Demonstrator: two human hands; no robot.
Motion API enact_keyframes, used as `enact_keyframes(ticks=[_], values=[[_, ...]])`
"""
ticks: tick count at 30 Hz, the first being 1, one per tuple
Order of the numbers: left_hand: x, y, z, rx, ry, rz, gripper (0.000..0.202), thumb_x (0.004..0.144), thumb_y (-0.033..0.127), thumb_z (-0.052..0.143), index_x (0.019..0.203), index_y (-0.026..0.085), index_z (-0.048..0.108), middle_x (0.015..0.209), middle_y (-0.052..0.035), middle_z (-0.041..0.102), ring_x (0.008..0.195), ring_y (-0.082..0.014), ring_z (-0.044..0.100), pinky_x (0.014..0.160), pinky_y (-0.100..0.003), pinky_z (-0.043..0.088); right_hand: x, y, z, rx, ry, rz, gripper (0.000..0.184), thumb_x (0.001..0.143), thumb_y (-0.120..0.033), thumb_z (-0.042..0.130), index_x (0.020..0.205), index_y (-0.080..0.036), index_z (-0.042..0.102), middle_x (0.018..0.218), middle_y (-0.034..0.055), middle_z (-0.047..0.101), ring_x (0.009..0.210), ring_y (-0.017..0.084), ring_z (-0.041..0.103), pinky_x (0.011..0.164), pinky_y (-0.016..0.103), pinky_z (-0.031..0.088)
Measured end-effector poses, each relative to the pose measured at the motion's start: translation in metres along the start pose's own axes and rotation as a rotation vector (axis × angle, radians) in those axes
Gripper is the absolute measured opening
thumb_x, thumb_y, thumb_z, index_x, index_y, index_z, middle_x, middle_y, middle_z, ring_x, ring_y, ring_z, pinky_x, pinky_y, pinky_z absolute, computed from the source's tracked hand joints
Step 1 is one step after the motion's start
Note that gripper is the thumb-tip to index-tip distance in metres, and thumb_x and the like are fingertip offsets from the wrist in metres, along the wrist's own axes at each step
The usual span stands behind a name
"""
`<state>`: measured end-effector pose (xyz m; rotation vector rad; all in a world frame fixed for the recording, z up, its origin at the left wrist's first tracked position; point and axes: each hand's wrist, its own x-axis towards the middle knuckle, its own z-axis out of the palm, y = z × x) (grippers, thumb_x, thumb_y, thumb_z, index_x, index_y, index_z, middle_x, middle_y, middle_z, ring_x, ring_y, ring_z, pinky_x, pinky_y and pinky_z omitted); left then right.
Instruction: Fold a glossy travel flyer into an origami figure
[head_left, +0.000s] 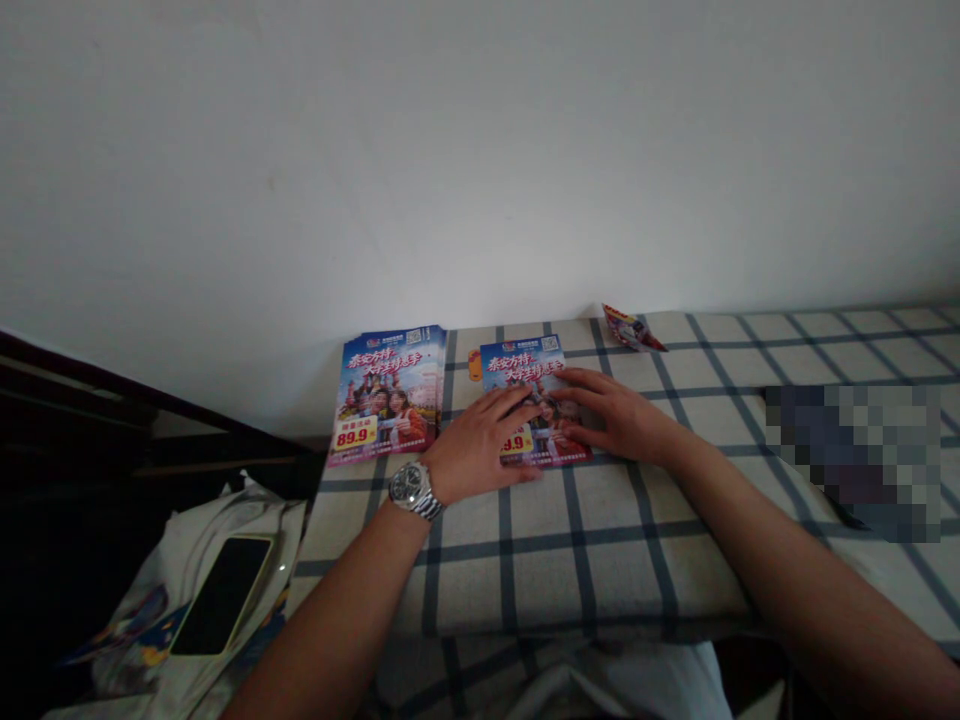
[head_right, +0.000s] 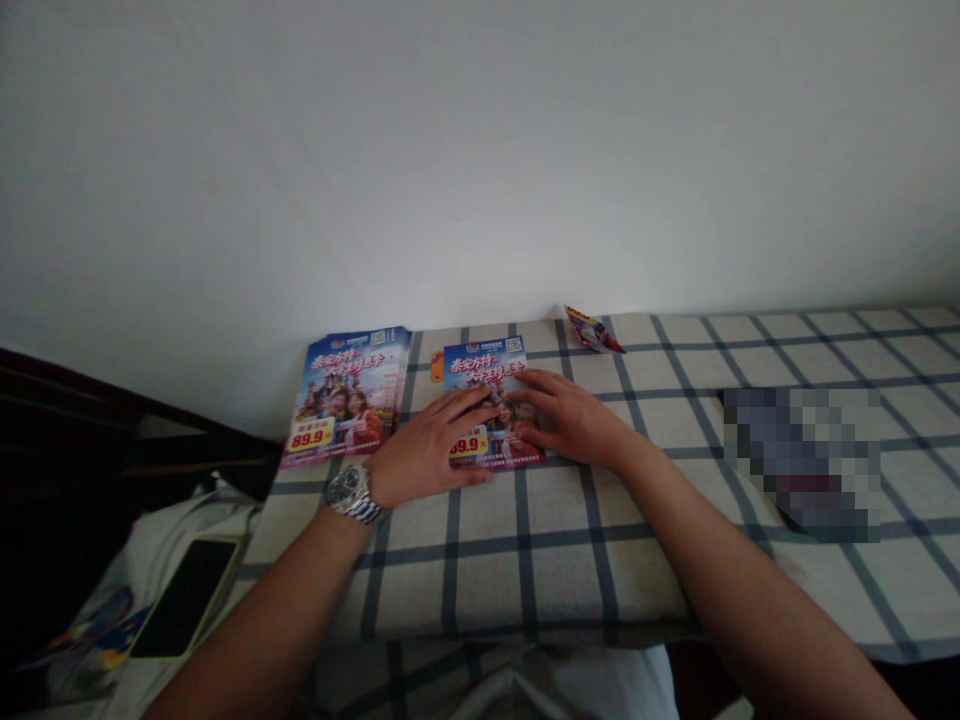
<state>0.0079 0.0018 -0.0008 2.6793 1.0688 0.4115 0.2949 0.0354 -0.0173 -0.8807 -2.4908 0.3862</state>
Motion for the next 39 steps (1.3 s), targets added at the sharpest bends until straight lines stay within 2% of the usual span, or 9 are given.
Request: enact_keyframes(ticks=[4,10,13,19,28,31,34,36,39], values=[[0.0,0.001,-0.002,-0.008,0.008,0.016,0.083,0.082,0.064,0.078,0.149,0.025,0.049,0.161,-0.0131,0.042,0.148,-0.0337,0.042,0.125,-0.054,0.035,-0.001,0.001,0.0,0.007,-0.017,0.013,0.051,0.095,-0.039,0.07,0.143,-0.026,0.059,0.157,0.0147,0.05,0.145,0.033,0.049,0.119,0.056,0.045],[0.001,0.005,-0.004,-0.046,0.02,0.031,0.062,0.083,0.049,0.081,0.135,0.024,0.058,0.151,-0.0111,0.051,0.139,-0.0316,0.05,0.121,-0.052,0.041,-0.001,0.002,0.001,0.005,-0.005,0.004,0.052,0.094,-0.038,0.071,0.143,-0.024,0.06,0.156,0.0162,0.052,0.144,0.033,0.051,0.118,0.054,0.046],[0.002,0.005,-0.004,-0.055,0.024,0.036,0.058,0.083,0.047,0.081,0.132,0.023,0.059,0.15,-0.0114,0.051,0.138,-0.0321,0.05,0.12,-0.053,0.042,-0.001,0.002,0.001,0.003,-0.006,0.007,0.053,0.094,-0.038,0.071,0.143,-0.025,0.06,0.156,0.0156,0.051,0.144,0.033,0.051,0.118,0.056,0.046],[0.002,0.007,-0.004,-0.056,0.035,0.039,0.052,0.085,0.043,0.078,0.131,0.023,0.06,0.149,-0.0122,0.051,0.137,-0.033,0.051,0.119,-0.055,0.042,-0.001,0.001,0.001,0.001,-0.003,0.022,0.053,0.093,-0.039,0.072,0.144,-0.027,0.059,0.156,0.0137,0.052,0.144,0.032,0.051,0.117,0.057,0.046],[0.004,0.006,-0.004,-0.054,0.052,0.03,0.035,0.094,0.034,0.067,0.126,0.022,0.063,0.146,-0.0113,0.055,0.135,-0.0299,0.053,0.119,-0.053,0.044,-0.001,-0.003,-0.003,0.03,-0.014,0.014,0.052,0.098,-0.043,0.066,0.144,-0.022,0.059,0.156,0.0173,0.051,0.146,0.033,0.049,0.119,0.056,0.044],[0.004,0.005,-0.003,-0.058,0.06,0.035,0.03,0.098,0.032,0.062,0.125,0.021,0.063,0.145,-0.0106,0.056,0.134,-0.0282,0.054,0.118,-0.051,0.045,-0.001,-0.005,-0.007,0.052,-0.023,0.004,0.055,0.093,-0.049,0.071,0.14,-0.022,0.062,0.154,0.0172,0.053,0.146,0.034,0.048,0.118,0.057,0.045],[0.005,0.004,-0.002,-0.058,0.072,0.043,0.027,0.098,0.03,0.062,0.124,0.022,0.064,0.146,-0.0103,0.056,0.133,-0.0279,0.054,0.117,-0.051,0.046,-0.002,-0.007,-0.011,0.089,-0.043,-0.026,0.064,0.083,-0.054,0.081,0.138,-0.027,0.063,0.153,0.0141,0.054,0.147,0.035,0.046,0.119,0.058,0.043],[0.005,0.003,-0.001,-0.054,0.072,0.047,0.025,0.098,0.029,0.061,0.123,0.022,0.064,0.146,-0.0104,0.056,0.133,-0.0277,0.055,0.117,-0.051,0.047,-0.003,-0.006,-0.011,0.095,-0.055,-0.049,0.069,0.078,-0.053,0.086,0.138,-0.028,0.063,0.154,0.0133,0.054,0.148,0.036,0.045,0.121,0.06,0.039],[0.006,0.002,-0.001,-0.056,0.071,0.051,0.024,0.1,0.028,0.06,0.123,0.022,0.064,0.145,-0.0098,0.057,0.133,-0.0271,0.055,0.117,-0.051,0.047,-0.003,-0.003,-0.01,0.075,-0.097,-0.06,0.066,0.08,-0.048,0.085,0.138,-0.028,0.062,0.153,0.0123,0.056,0.147,0.035,0.047,0.124,0.063,0.032]])
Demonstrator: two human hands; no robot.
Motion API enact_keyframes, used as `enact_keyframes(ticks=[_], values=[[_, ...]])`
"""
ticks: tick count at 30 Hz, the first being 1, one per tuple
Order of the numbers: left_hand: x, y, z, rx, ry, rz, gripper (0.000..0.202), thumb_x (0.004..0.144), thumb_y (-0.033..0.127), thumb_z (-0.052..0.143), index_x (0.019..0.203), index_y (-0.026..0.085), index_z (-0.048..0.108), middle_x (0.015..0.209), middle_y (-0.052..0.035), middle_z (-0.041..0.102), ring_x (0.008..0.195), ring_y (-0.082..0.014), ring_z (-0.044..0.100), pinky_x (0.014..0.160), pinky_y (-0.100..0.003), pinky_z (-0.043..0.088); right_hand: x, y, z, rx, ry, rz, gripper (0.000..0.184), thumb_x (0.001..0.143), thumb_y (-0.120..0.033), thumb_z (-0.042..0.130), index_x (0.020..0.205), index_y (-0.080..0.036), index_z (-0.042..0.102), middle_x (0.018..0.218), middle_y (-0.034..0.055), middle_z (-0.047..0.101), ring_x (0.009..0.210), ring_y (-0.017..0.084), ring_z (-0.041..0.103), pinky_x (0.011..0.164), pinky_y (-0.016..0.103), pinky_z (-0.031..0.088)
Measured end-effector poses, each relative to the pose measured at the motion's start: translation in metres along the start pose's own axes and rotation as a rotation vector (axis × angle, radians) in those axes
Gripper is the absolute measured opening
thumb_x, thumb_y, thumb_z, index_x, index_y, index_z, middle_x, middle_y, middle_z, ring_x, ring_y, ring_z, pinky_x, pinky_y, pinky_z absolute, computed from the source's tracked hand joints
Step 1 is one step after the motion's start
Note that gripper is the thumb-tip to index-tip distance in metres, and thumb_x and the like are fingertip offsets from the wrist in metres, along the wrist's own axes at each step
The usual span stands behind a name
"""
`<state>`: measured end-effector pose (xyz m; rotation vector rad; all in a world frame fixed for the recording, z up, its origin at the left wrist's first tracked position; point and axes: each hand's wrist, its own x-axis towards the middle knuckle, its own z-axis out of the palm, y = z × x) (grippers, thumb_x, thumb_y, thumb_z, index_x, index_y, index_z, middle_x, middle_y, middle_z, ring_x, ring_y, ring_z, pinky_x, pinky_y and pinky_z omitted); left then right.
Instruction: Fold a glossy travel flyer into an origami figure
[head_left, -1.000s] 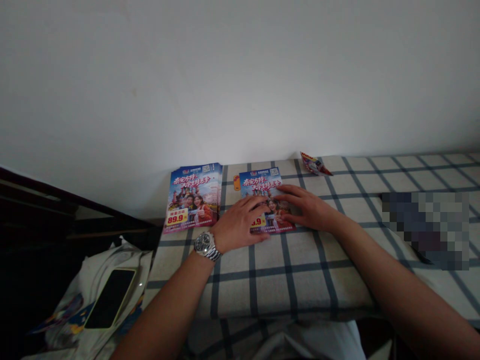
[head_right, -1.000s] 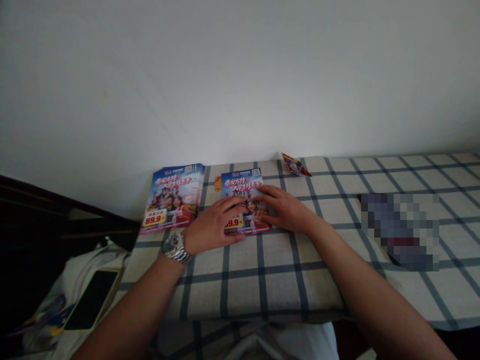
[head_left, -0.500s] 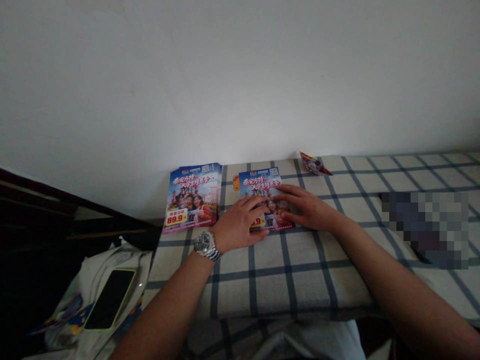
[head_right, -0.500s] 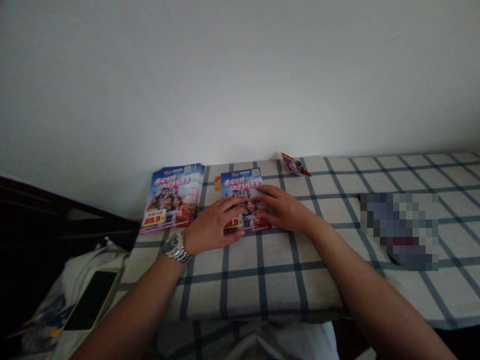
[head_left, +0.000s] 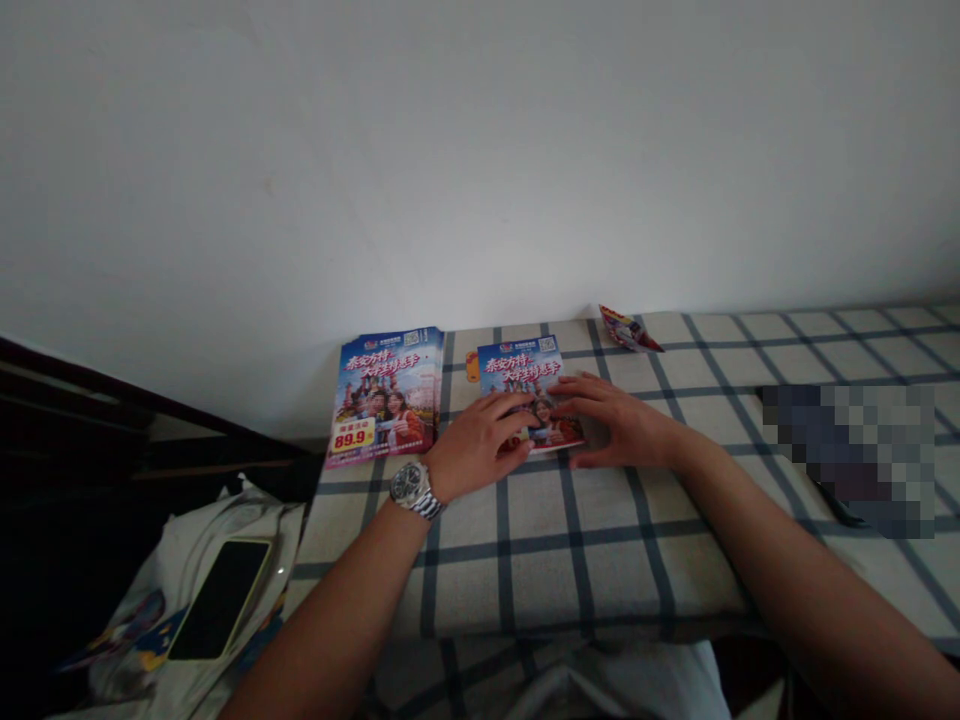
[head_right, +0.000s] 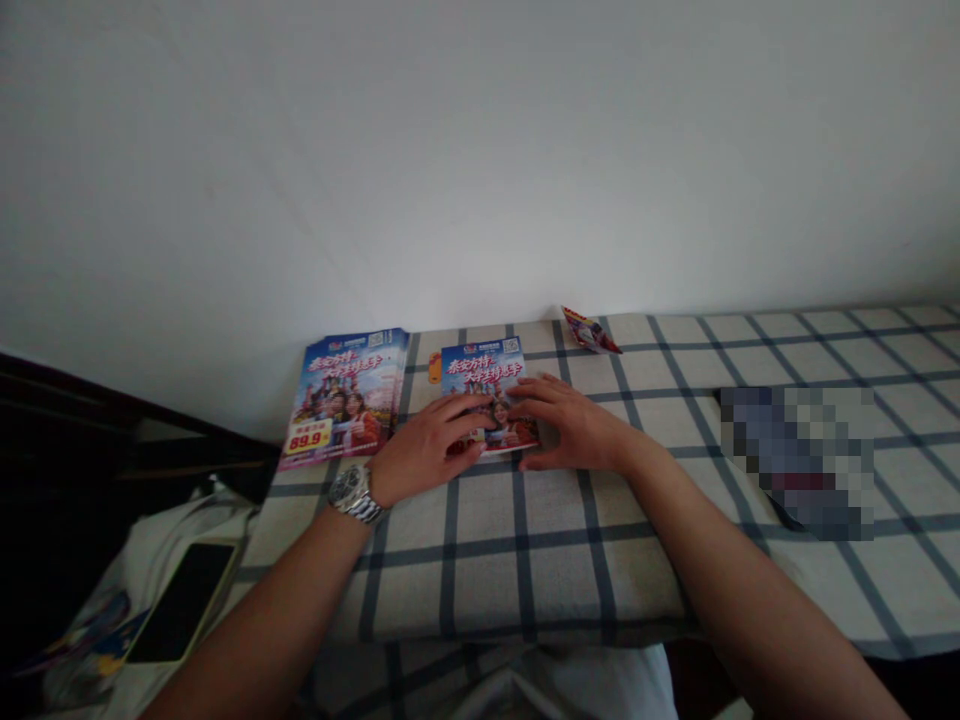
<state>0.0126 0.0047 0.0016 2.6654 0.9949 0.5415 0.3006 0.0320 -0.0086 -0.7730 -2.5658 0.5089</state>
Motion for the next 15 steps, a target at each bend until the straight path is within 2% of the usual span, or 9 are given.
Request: enact_keyframes(ticks=[5,8,10,13,15], values=[[-0.0007,-0.0012,-0.0007,-0.025,0.009,0.015,0.025,0.101,0.026,0.056,0.124,0.024,0.065,0.146,-0.009,0.057,0.134,-0.0263,0.055,0.117,-0.052,0.048,0.0021,0.0021,-0.0003,0.016,-0.038,0.01,0.043,0.088,-0.035,0.077,0.13,-0.031,0.067,0.154,0.0075,0.057,0.143,0.03,0.053,0.126,0.063,0.026],[-0.0024,-0.0017,-0.0027,-0.046,0.001,0.016,0.025,0.102,0.027,0.055,0.124,0.024,0.066,0.147,-0.0094,0.057,0.137,-0.0266,0.053,0.118,-0.053,0.046,0.0033,0.0009,-0.0017,0.022,-0.043,0.015,0.034,0.092,-0.032,0.073,0.125,-0.032,0.07,0.153,0.0052,0.058,0.143,0.029,0.053,0.127,0.063,0.025],[-0.0037,-0.002,-0.0049,-0.05,-0.012,0.01,0.028,0.101,0.036,0.059,0.126,0.024,0.067,0.149,-0.0103,0.056,0.139,-0.0282,0.053,0.119,-0.054,0.045,0.0037,0.0005,-0.0019,0.015,-0.052,0.014,0.029,0.095,-0.032,0.07,0.123,-0.032,0.071,0.153,0.0054,0.058,0.145,0.029,0.051,0.127,0.063,0.024],[-0.0057,-0.0024,-0.0084,-0.037,-0.027,0.008,0.047,0.094,0.055,0.068,0.129,0.024,0.067,0.151,-0.0123,0.055,0.14,-0.032,0.052,0.119,-0.057,0.044,0.0038,0.0012,-0.0009,0.009,-0.053,0.013,0.025,0.097,-0.032,0.067,0.121,-0.031,0.072,0.152,0.006,0.059,0.145,0.028,0.051,0.126,0.064,0.025],[-0.0071,-0.0031,-0.0098,-0.02,-0.019,0.006,0.052,0.091,0.056,0.071,0.131,0.024,0.066,0.152,-0.0125,0.054,0.14,-0.0331,0.051,0.119,-0.058,0.044,0.0038,0.0015,0.0,0.006,-0.037,0.012,0.025,0.097,-0.032,0.066,0.121,-0.031,0.071,0.152,0.0058,0.059,0.143,0.029,0.053,0.126,0.064,0.027]])
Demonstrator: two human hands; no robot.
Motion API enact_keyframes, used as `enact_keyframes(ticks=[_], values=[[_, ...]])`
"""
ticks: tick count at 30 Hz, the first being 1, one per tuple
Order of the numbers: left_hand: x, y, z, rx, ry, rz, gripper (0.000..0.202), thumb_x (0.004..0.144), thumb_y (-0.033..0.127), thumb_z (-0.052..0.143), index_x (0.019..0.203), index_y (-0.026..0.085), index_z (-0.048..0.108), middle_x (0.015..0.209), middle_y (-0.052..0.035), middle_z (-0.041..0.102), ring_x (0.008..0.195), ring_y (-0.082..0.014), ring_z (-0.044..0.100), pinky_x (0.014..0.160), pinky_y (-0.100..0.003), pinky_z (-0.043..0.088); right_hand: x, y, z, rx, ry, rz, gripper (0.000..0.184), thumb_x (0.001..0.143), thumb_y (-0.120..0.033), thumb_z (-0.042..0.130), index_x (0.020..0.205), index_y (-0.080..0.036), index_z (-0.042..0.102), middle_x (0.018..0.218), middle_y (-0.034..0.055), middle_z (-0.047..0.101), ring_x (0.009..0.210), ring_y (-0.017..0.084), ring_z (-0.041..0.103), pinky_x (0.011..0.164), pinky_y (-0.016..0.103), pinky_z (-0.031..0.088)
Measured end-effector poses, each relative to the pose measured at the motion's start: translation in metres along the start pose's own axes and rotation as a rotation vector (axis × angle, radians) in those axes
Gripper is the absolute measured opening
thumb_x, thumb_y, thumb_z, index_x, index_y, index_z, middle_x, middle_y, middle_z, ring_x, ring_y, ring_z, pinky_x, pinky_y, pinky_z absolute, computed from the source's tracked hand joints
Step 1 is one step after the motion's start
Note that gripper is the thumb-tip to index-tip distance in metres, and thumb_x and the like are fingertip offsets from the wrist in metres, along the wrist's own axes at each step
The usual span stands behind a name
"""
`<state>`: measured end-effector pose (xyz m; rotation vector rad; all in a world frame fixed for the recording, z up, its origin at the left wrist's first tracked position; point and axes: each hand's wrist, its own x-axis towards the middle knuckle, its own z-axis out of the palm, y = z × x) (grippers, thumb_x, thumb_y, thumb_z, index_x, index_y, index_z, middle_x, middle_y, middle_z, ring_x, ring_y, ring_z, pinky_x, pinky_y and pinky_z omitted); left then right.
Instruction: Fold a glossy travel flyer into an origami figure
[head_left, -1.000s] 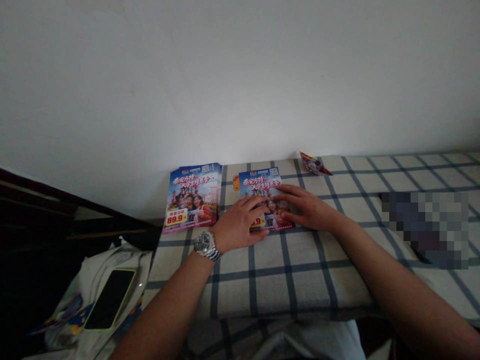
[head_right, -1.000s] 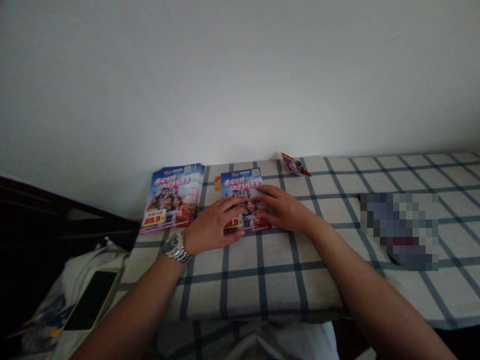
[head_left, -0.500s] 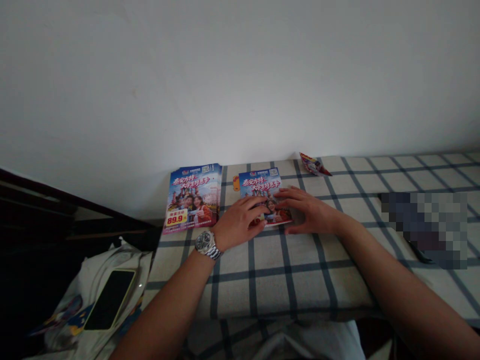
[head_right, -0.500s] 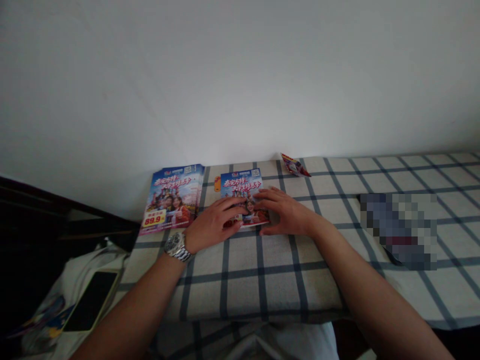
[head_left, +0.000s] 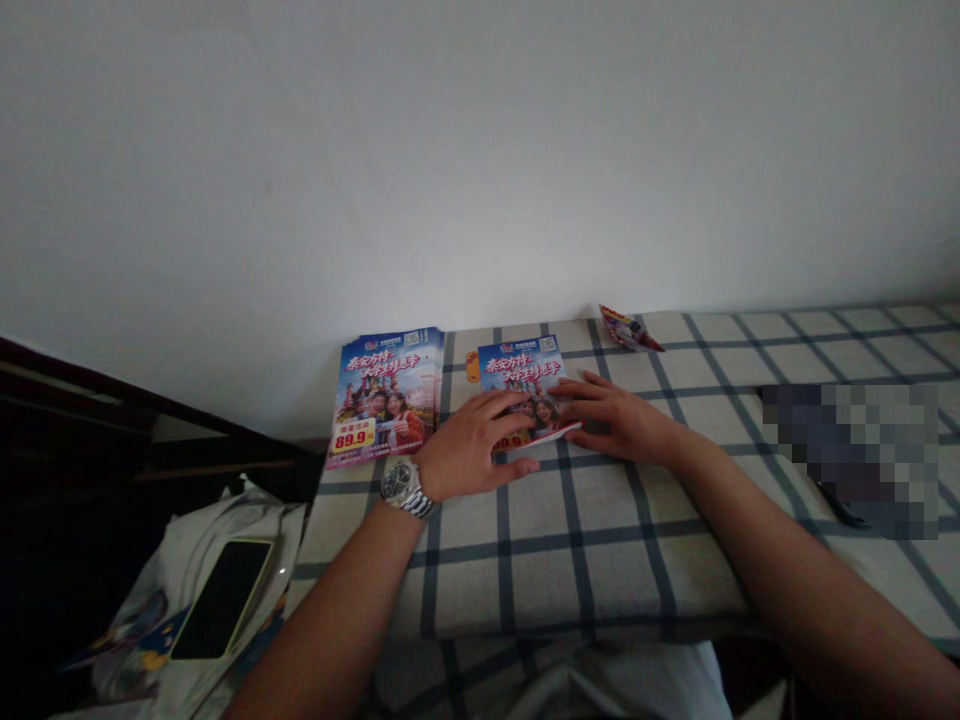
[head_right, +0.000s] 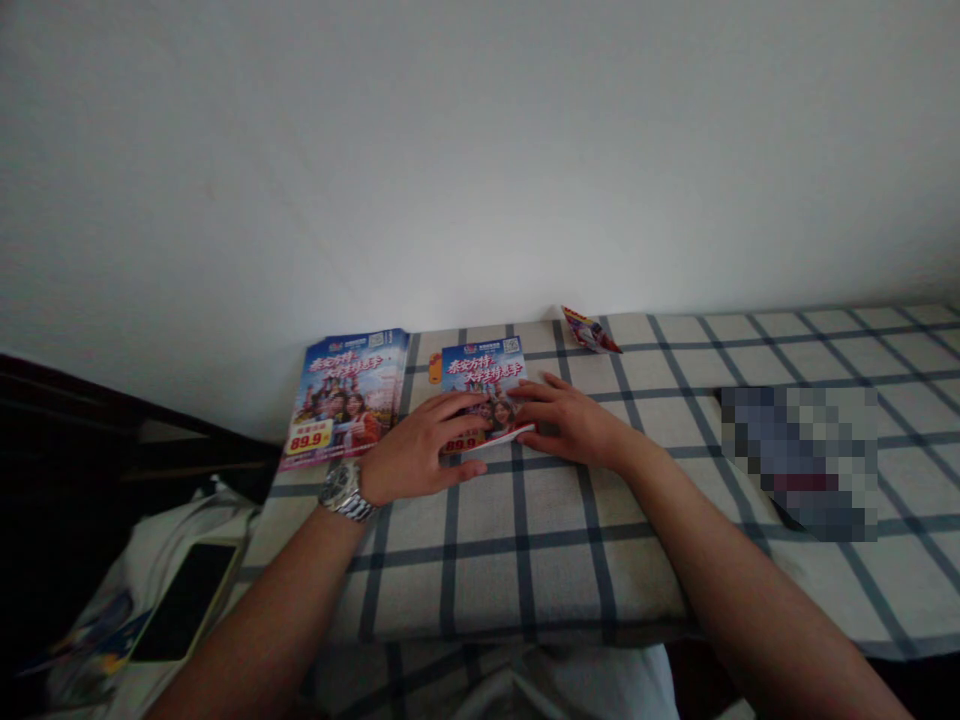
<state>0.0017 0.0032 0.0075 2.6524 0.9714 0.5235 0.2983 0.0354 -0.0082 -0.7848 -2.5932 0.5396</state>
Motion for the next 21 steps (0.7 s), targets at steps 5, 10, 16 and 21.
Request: enact_keyframes(ticks=[5,10,16,21], values=[[-0.0021,-0.0042,0.0011,0.042,0.05,-0.012,0.046,0.092,0.036,0.071,0.135,0.021,0.063,0.15,-0.0126,0.055,0.139,-0.0306,0.052,0.119,-0.055,0.045,0.0006,-0.0025,0.0003,0.003,0.049,0.013,0.021,0.099,-0.033,0.063,0.118,-0.028,0.069,0.148,0.0078,0.062,0.14,0.028,0.057,0.126,0.062,0.029],[0.0006,-0.0079,0.0036,0.068,0.077,-0.034,0.033,0.099,0.029,0.061,0.13,0.019,0.063,0.143,-0.0114,0.062,0.131,-0.0273,0.059,0.114,-0.052,0.05,0.002,-0.0058,-0.0013,0.008,0.072,0.029,0.016,0.101,-0.033,0.06,0.114,-0.027,0.067,0.145,0.0082,0.064,0.136,0.028,0.06,0.124,0.059,0.035],[0.0025,-0.0092,0.0043,0.085,0.079,-0.055,0.028,0.1,0.028,0.059,0.127,0.019,0.063,0.137,-0.0094,0.067,0.125,-0.027,0.063,0.111,-0.05,0.052,0.0014,-0.0054,-0.0008,0.034,0.134,0.011,0.022,0.099,-0.032,0.062,0.12,-0.025,0.066,0.143,0.012,0.062,0.136,0.029,0.057,0.115,0.053,0.049],[0.0028,-0.0087,0.0041,0.088,0.081,-0.055,0.026,0.102,0.029,0.057,0.125,0.019,0.064,0.126,-0.0088,0.071,0.116,-0.0257,0.066,0.105,-0.047,0.054,0.0011,-0.0087,-0.0025,0.038,0.18,0.034,0.025,0.097,-0.033,0.066,0.121,-0.025,0.066,0.145,0.0128,0.059,0.138,0.03,0.056,0.114,0.051,0.051]])
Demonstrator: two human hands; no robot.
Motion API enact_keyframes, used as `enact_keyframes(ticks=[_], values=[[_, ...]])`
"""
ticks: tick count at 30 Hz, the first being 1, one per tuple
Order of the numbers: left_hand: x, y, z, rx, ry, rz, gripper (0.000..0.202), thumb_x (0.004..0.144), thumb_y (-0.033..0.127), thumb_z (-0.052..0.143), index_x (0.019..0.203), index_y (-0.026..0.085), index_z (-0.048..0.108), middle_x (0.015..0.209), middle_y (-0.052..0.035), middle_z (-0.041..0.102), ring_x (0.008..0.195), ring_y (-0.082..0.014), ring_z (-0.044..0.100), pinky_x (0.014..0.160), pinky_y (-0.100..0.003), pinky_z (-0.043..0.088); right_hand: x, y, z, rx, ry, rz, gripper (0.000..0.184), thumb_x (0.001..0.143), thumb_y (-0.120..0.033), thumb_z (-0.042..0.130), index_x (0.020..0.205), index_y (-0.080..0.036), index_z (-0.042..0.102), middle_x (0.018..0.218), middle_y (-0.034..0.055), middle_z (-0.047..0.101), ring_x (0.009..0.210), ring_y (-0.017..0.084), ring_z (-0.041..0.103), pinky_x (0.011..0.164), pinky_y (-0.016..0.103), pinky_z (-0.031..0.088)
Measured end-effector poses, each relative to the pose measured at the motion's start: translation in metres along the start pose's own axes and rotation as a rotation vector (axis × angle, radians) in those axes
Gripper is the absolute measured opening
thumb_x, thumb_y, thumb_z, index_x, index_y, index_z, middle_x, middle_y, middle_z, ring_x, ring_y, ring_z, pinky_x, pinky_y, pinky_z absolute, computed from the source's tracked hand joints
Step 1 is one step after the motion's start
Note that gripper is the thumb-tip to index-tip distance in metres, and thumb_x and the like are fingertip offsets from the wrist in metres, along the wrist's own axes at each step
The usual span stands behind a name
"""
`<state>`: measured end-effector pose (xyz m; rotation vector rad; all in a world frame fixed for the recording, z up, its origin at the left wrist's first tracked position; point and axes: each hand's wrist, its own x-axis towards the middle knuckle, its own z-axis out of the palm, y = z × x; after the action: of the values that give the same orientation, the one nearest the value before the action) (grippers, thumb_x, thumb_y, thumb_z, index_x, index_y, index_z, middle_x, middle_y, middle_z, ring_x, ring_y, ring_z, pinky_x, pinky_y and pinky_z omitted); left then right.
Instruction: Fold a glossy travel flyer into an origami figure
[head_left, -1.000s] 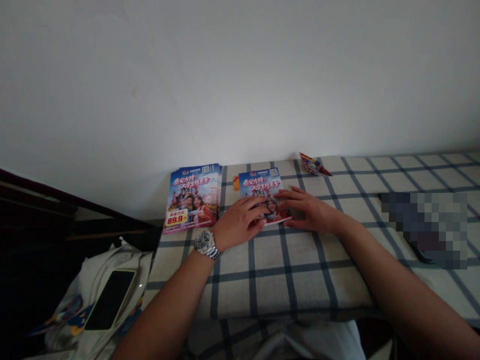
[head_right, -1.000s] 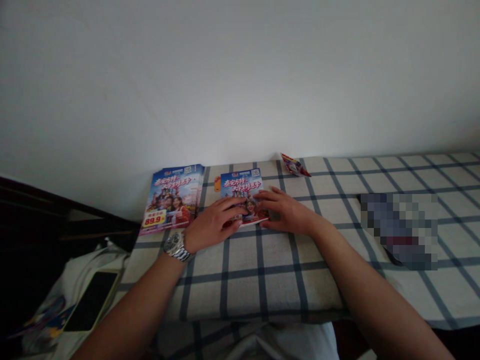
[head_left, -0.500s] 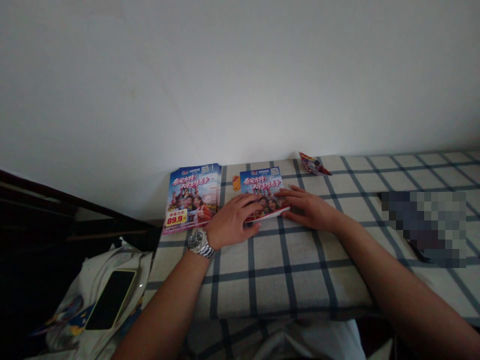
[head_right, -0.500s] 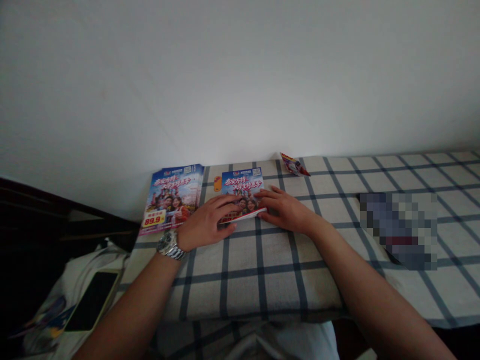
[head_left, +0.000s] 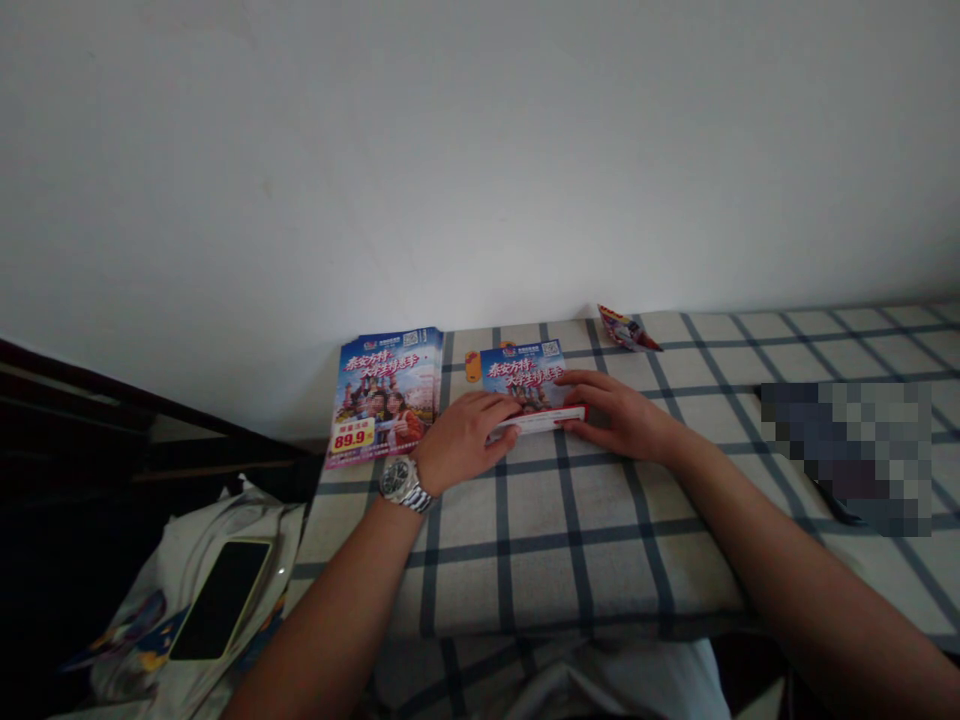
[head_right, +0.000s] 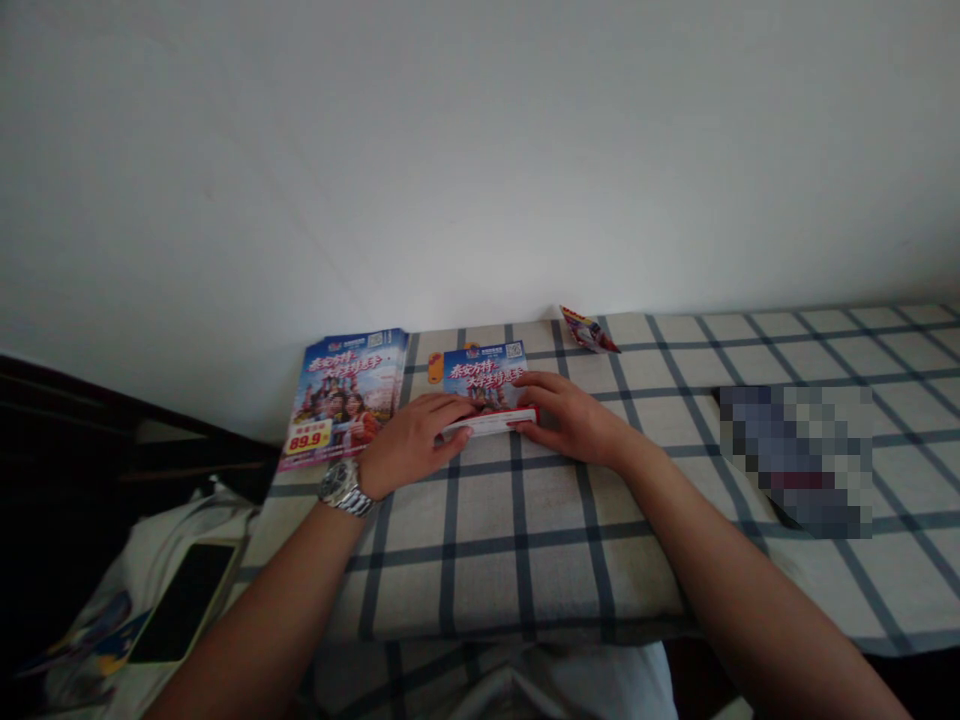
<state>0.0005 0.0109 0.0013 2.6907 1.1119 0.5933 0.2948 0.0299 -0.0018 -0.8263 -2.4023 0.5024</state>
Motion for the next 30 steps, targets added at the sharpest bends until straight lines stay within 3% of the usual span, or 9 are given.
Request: enact_keyframes(ticks=[9,15,19,23,30], values=[[0.0004,0.0028,0.0009,0.006,-0.017,0.007,0.02,0.104,0.03,0.054,0.113,0.018,0.067,0.112,-0.008,0.073,0.103,-0.0246,0.069,0.092,-0.042,0.058,0.0031,-0.0034,-0.0023,0.039,-0.005,0.019,0.019,0.1,-0.035,0.063,0.114,-0.023,0.065,0.138,0.0137,0.063,0.126,0.028,0.064,0.106,0.047,0.056],[0.0031,0.0019,0.0045,-0.08,0.007,-0.011,0.025,0.102,0.025,0.056,0.125,0.021,0.063,0.125,-0.0072,0.068,0.113,-0.0227,0.067,0.1,-0.041,0.057,0.0016,0.0035,0.0035,0.013,0.001,0.056,0.018,0.099,-0.035,0.065,0.113,-0.024,0.065,0.135,0.0133,0.064,0.122,0.029,0.066,0.103,0.048,0.057],[0.0044,0.0021,0.0043,-0.068,0.045,-0.043,0.037,0.099,0.025,0.06,0.136,0.023,0.058,0.141,-0.0091,0.06,0.13,-0.0259,0.059,0.115,-0.048,0.049,0.0026,0.0032,0.0051,-0.003,0.006,0.079,0.017,0.098,-0.035,0.066,0.111,-0.024,0.066,0.135,0.0133,0.065,0.121,0.03,0.066,0.103,0.049,0.057],[0.0034,-0.0002,0.006,-0.003,0.06,-0.1,0.049,0.098,0.03,0.064,0.145,0.023,0.052,0.153,-0.0118,0.052,0.14,-0.0301,0.051,0.12,-0.054,0.042,0.0034,0.003,0.0058,-0.013,0.002,0.091,0.017,0.098,-0.035,0.066,0.109,-0.023,0.067,0.135,0.0138,0.064,0.122,0.031,0.065,0.104,0.05,0.056],[0.0029,-0.0011,0.0031,0.009,0.022,-0.093,0.051,0.1,0.036,0.061,0.147,0.022,0.051,0.147,-0.0097,0.059,0.137,-0.0288,0.054,0.123,-0.053,0.039,0.0027,0.0023,0.0032,-0.01,0.026,0.075,0.018,0.097,-0.036,0.066,0.112,-0.025,0.068,0.13,0.0123,0.067,0.117,0.03,0.068,0.1,0.048,0.058]])
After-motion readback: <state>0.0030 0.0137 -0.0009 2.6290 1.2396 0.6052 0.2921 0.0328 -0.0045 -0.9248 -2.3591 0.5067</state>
